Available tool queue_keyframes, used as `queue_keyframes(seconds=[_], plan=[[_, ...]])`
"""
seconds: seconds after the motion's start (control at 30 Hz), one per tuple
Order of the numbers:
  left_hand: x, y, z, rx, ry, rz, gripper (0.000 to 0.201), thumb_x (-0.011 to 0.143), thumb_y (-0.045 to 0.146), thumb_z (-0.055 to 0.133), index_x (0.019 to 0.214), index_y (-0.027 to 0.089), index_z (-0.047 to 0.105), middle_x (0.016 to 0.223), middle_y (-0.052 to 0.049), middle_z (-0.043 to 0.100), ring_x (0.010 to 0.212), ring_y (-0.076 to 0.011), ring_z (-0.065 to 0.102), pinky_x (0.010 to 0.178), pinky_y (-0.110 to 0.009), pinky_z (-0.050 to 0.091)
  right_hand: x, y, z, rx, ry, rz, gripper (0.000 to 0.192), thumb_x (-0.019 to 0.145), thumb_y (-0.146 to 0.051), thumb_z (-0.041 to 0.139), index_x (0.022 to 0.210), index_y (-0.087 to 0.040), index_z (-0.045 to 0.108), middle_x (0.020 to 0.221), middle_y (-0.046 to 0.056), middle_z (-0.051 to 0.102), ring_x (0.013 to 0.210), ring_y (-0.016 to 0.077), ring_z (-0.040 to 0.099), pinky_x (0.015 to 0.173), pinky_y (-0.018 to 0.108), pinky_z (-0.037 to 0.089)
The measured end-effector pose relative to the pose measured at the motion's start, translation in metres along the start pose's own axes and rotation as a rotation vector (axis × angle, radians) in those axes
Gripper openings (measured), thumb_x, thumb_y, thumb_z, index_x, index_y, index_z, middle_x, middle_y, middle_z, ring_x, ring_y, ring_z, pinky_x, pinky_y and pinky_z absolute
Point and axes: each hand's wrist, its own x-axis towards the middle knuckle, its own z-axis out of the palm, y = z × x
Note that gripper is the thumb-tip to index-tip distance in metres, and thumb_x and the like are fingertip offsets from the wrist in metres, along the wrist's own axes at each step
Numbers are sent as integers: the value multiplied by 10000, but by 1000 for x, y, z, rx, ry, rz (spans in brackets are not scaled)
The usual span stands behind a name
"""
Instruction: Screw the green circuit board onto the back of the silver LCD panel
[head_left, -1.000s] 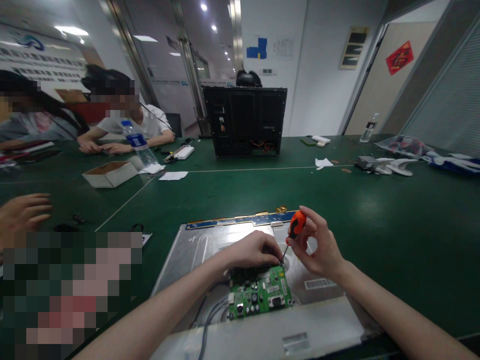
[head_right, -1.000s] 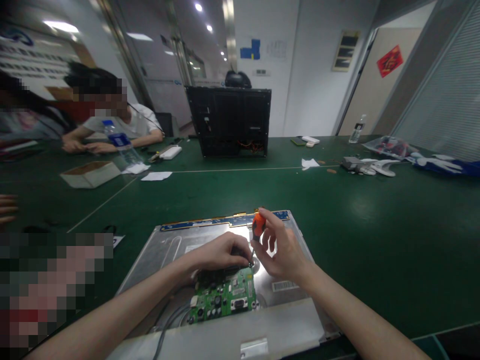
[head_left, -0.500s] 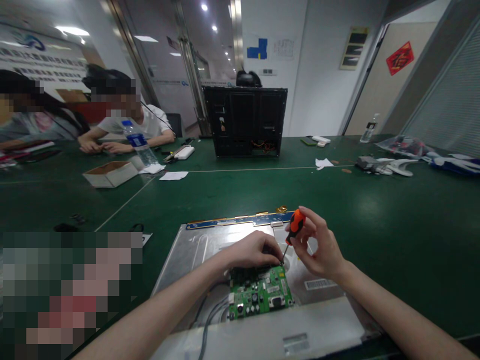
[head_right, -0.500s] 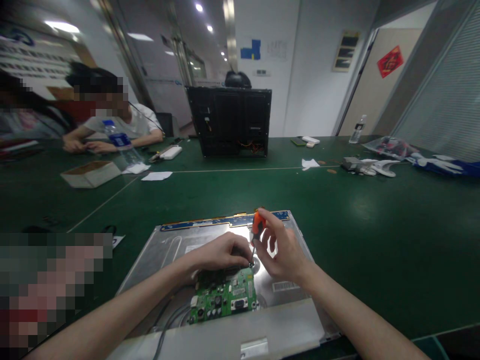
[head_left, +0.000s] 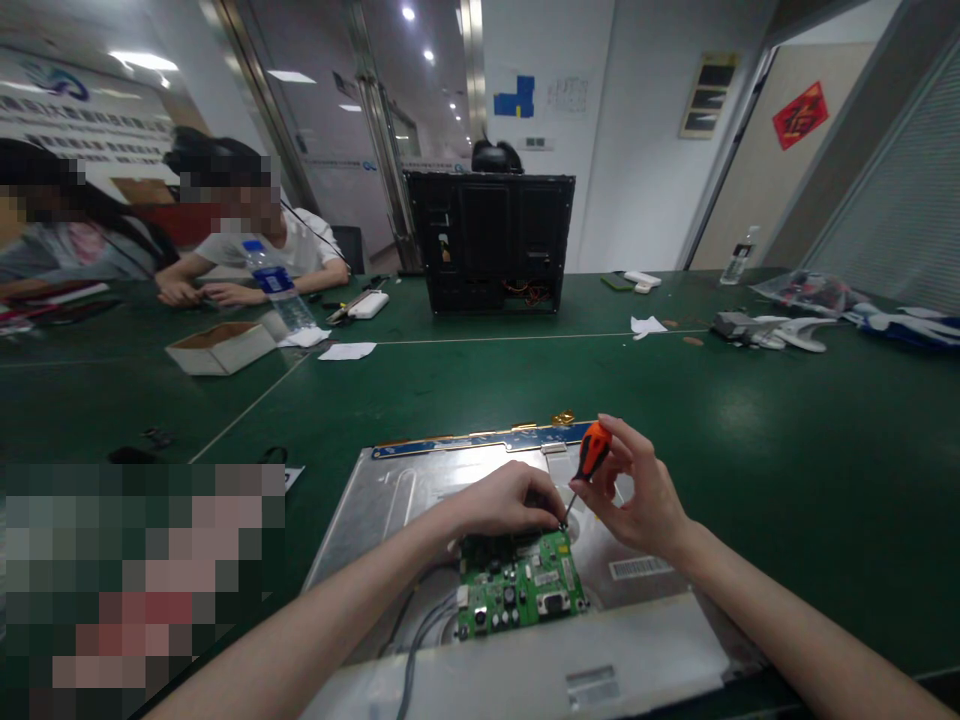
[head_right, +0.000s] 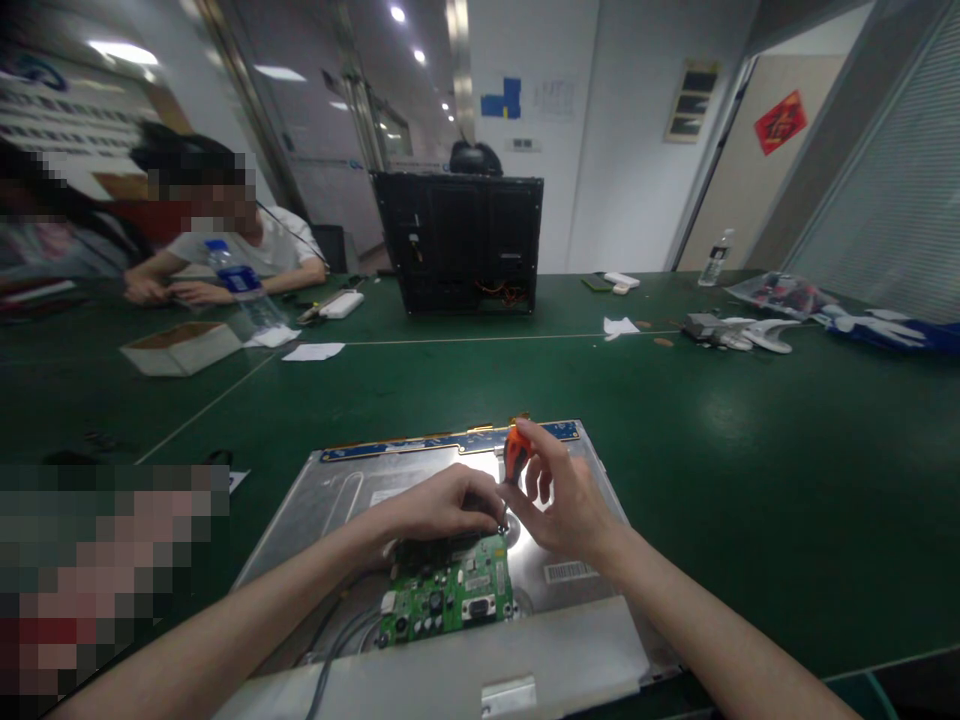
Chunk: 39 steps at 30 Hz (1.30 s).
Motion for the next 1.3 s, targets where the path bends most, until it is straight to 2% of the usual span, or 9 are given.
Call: queue_keyframes(seconds=[0.17, 0.3, 0.47, 0.63, 0.87, 1.07, 1.3], plan=[[0, 0, 0, -3, -4, -14, 132, 780, 88, 697, 844, 175, 772, 780, 8, 726, 743, -143, 636, 714, -210, 464, 3, -4, -4, 33, -41, 3, 698, 873, -144, 549, 1479, -256, 220, 840, 10, 629, 517, 107, 584, 389, 193, 458], [0, 0, 1, 2, 4, -10, 135, 778, 78, 695, 844, 169, 770, 785, 5, 727, 749, -144, 638, 725, -213, 465, 4, -7, -4, 57, -40, 4, 701, 866, -115, 530, 1481, -245, 219, 859, 22, 653, 506, 102, 573, 387, 191, 454], [0, 1, 0, 7, 2, -12, 128, 777, 79, 704, 849, 163, 767, 777, 5, 721, 735, -141, 633, 710, -213, 461, 2, -5, 0, 27, 0, 11, 703, 874, -140, 564, 1480, -249, 224, 778, -20, 609, 466, 87, 534, 377, 179, 440], [-1, 2, 0, 2, 13, -12, 123, 774, 79, 703, 842, 161, 766, 766, 5, 715, 720, -136, 627, 692, -207, 458, 3, -2, 0, -8, 13, -7, 692, 888, -196, 597, 1473, -273, 236, 792, -30, 592, 451, 72, 505, 368, 166, 431], [-1, 3, 1, -3, 7, -17, 128, 779, 85, 690, 841, 166, 767, 777, 5, 723, 744, -143, 636, 721, -212, 466, 3, -4, -4, 48, -59, -4, 728, 873, -140, 544, 1500, -265, 196, 883, 17, 632, 534, 103, 577, 395, 189, 462], [-1, 0, 1, 12, 1, -14, 130, 779, 108, 696, 858, 178, 772, 793, 6, 726, 747, -146, 632, 720, -215, 467, 2, -5, -3, 37, -40, 15, 733, 866, -134, 541, 1498, -268, 196, 863, 5, 628, 503, 94, 554, 396, 191, 460], [0, 0, 0, 12, -2, 3, 125, 782, 89, 691, 850, 164, 764, 778, 4, 717, 745, -146, 632, 716, -218, 459, 1, -3, 0, -18, 4, 2, 705, 876, -182, 597, 1473, -272, 233, 721, -50, 562, 438, 84, 498, 369, 173, 415]])
